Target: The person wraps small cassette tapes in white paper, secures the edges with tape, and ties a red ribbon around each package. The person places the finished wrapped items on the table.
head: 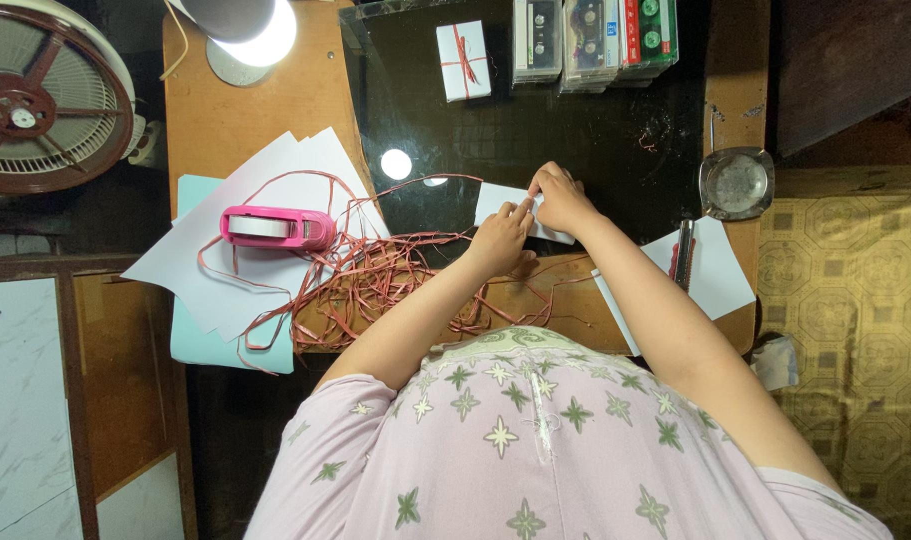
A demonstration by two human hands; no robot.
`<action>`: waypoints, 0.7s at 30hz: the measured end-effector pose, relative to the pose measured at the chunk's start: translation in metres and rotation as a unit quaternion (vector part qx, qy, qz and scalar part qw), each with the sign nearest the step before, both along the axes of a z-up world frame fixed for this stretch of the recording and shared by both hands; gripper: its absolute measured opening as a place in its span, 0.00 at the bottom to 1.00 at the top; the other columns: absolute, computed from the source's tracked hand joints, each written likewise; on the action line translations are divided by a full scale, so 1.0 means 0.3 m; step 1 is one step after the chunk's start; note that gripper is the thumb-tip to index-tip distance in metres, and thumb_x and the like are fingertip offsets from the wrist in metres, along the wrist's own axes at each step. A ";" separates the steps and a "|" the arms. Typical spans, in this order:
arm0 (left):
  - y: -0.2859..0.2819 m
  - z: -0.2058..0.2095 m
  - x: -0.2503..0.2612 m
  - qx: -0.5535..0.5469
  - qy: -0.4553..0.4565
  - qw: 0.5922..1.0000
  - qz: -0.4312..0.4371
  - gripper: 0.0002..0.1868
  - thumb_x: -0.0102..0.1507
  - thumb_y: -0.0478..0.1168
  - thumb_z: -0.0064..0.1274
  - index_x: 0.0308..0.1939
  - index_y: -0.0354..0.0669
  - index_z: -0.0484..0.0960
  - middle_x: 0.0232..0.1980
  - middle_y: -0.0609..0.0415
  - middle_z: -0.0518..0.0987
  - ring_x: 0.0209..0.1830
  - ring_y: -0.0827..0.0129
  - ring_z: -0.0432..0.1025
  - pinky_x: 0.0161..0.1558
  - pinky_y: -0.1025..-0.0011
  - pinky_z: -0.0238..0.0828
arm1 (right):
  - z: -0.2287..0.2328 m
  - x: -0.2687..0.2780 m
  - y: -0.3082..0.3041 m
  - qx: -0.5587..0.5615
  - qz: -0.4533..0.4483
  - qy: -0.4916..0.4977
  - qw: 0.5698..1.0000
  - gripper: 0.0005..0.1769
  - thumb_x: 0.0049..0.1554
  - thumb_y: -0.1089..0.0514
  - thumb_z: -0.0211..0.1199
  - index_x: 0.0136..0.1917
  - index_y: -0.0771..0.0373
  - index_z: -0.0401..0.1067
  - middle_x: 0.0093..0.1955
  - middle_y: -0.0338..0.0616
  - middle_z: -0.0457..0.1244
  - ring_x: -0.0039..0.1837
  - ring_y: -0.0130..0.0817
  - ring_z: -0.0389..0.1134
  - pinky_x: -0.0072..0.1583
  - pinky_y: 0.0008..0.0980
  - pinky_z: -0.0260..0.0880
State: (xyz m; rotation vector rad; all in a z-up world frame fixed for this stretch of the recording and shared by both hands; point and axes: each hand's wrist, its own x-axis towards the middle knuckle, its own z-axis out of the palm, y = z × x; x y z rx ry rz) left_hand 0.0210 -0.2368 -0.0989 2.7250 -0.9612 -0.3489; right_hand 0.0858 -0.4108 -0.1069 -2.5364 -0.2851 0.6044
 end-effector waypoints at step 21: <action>0.039 -0.016 -0.038 -0.003 -0.016 0.999 -0.050 0.53 0.54 0.59 0.65 0.68 0.20 0.62 0.72 0.30 0.61 0.77 0.42 0.53 0.76 0.61 0.49 | -0.015 -0.102 0.003 0.060 -0.043 -0.258 0.963 0.07 0.58 0.54 0.69 0.45 0.60 0.82 0.47 0.40 0.68 0.55 0.43 0.67 0.60 0.43 0.65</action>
